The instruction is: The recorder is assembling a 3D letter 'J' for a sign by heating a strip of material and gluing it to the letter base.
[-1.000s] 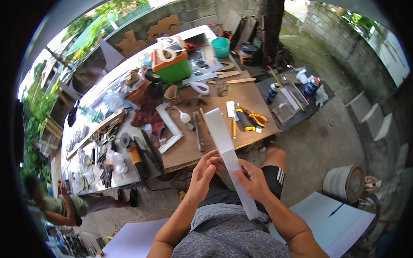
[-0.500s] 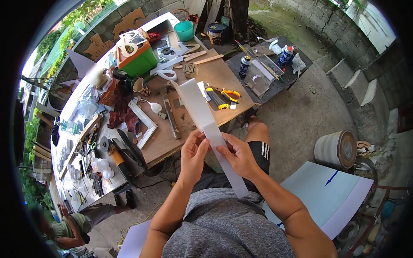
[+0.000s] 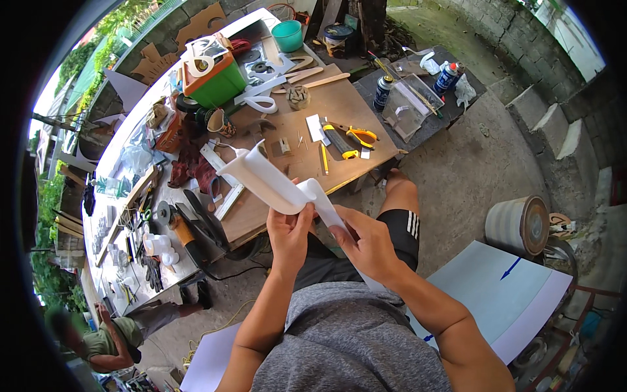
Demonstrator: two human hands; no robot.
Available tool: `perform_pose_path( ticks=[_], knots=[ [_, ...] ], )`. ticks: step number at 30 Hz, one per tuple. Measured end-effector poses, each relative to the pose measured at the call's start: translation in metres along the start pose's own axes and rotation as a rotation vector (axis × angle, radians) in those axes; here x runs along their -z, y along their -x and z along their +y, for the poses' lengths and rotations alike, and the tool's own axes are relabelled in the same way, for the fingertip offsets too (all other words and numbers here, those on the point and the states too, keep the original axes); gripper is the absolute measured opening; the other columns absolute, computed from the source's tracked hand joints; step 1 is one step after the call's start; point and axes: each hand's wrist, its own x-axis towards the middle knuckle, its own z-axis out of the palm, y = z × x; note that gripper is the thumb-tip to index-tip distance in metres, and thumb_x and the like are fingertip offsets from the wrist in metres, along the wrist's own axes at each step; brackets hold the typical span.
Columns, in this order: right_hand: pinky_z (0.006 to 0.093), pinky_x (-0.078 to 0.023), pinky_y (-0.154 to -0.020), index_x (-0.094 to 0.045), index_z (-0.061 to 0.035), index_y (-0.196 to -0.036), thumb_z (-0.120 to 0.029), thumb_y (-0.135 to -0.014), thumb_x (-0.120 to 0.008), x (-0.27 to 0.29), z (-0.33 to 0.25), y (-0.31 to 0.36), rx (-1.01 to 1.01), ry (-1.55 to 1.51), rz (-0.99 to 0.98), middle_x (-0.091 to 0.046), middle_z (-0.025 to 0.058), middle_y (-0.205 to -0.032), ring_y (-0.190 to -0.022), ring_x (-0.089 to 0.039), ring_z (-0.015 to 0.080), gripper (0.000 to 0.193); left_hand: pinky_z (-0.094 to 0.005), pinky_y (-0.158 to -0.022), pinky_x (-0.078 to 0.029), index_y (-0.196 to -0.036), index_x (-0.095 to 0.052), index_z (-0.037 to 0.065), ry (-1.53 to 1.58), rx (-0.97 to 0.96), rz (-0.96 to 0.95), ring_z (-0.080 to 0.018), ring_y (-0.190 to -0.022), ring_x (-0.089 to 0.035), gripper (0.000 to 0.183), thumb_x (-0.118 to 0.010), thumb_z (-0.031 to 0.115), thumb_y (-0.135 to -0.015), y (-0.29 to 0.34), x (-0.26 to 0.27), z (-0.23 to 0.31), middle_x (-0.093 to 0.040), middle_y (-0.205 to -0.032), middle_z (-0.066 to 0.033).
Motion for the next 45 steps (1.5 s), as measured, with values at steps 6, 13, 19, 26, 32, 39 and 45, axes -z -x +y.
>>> perform_pose_path(
  ticks=[6,13,19,26,32,39,45],
  knots=[
    [0.0348,-0.050,-0.057,-0.063,-0.0051,-0.129,-0.005,-0.090,-0.072,-0.002,-0.003,-0.004,0.128,0.154,0.039,-0.062,0.0120,-0.082,-0.063,-0.063,0.0276,0.040,-0.0270,-0.087,-0.055,-0.142,-0.047,0.002,0.036,-0.007,0.007,-0.0112,-0.104,-0.063,0.047,-0.061,-0.005,-0.098,-0.004,0.000,0.000,-0.062,-0.121,-0.0058],
    [0.0356,-0.049,-0.055,-0.064,-0.0079,-0.127,-0.004,-0.090,-0.072,-0.003,0.000,-0.004,0.156,0.168,0.074,-0.060,0.0116,-0.081,-0.061,-0.061,0.0275,0.038,-0.0232,-0.092,-0.049,-0.141,-0.049,-0.004,0.074,0.026,-0.026,-0.0098,-0.107,-0.060,0.046,-0.063,-0.004,-0.097,0.000,0.006,0.005,-0.060,-0.121,-0.0064],
    [0.0357,-0.049,-0.057,-0.065,-0.0084,-0.127,-0.002,-0.089,-0.072,-0.006,0.004,-0.003,0.155,0.070,-0.004,-0.060,0.0109,-0.083,-0.064,-0.062,0.0271,0.039,-0.0188,-0.080,-0.046,-0.135,-0.050,-0.002,-0.047,-0.036,0.002,-0.0057,-0.097,-0.058,0.040,-0.063,-0.003,-0.098,0.006,0.011,0.005,-0.060,-0.113,-0.0040],
    [0.0367,-0.052,-0.061,-0.065,-0.0091,-0.128,-0.001,-0.088,-0.072,-0.006,0.004,-0.006,0.122,0.071,-0.024,-0.061,0.0108,-0.085,-0.070,-0.065,0.0288,0.041,-0.0206,-0.084,-0.048,-0.129,-0.048,0.000,-0.165,-0.049,-0.030,-0.0073,-0.097,-0.058,0.033,-0.063,0.000,-0.099,-0.006,0.012,0.011,-0.057,-0.107,-0.0030],
    [0.0370,-0.051,-0.060,-0.065,-0.0081,-0.126,-0.003,-0.088,-0.073,-0.012,0.001,-0.013,0.145,0.074,-0.061,-0.062,0.0112,-0.086,-0.068,-0.065,0.0290,0.039,-0.0199,-0.074,-0.047,-0.128,-0.053,0.001,-0.148,-0.093,0.001,-0.0063,-0.088,-0.057,0.030,-0.059,-0.001,-0.099,-0.008,0.020,0.013,-0.059,-0.103,-0.0016],
    [0.0339,-0.049,-0.058,-0.067,-0.0041,-0.122,-0.006,-0.089,-0.074,-0.013,0.005,-0.008,0.089,0.096,-0.067,-0.060,0.0107,-0.082,-0.063,-0.061,0.0233,0.034,-0.0243,-0.083,-0.047,-0.130,-0.057,0.000,-0.155,0.002,-0.063,-0.0093,-0.097,-0.056,0.032,-0.058,-0.002,-0.098,-0.005,0.028,-0.001,-0.061,-0.110,-0.0040],
    [0.0326,-0.048,-0.058,-0.067,-0.0031,-0.122,-0.006,-0.089,-0.074,-0.015,0.004,-0.012,0.115,0.098,-0.119,-0.060,0.0103,-0.082,-0.063,-0.061,0.0218,0.034,-0.0264,-0.087,-0.048,-0.129,-0.058,0.000,-0.147,0.013,-0.052,-0.0109,-0.101,-0.058,0.031,-0.057,-0.002,-0.098,-0.003,0.035,-0.004,-0.062,-0.112,-0.0048]
  ],
)
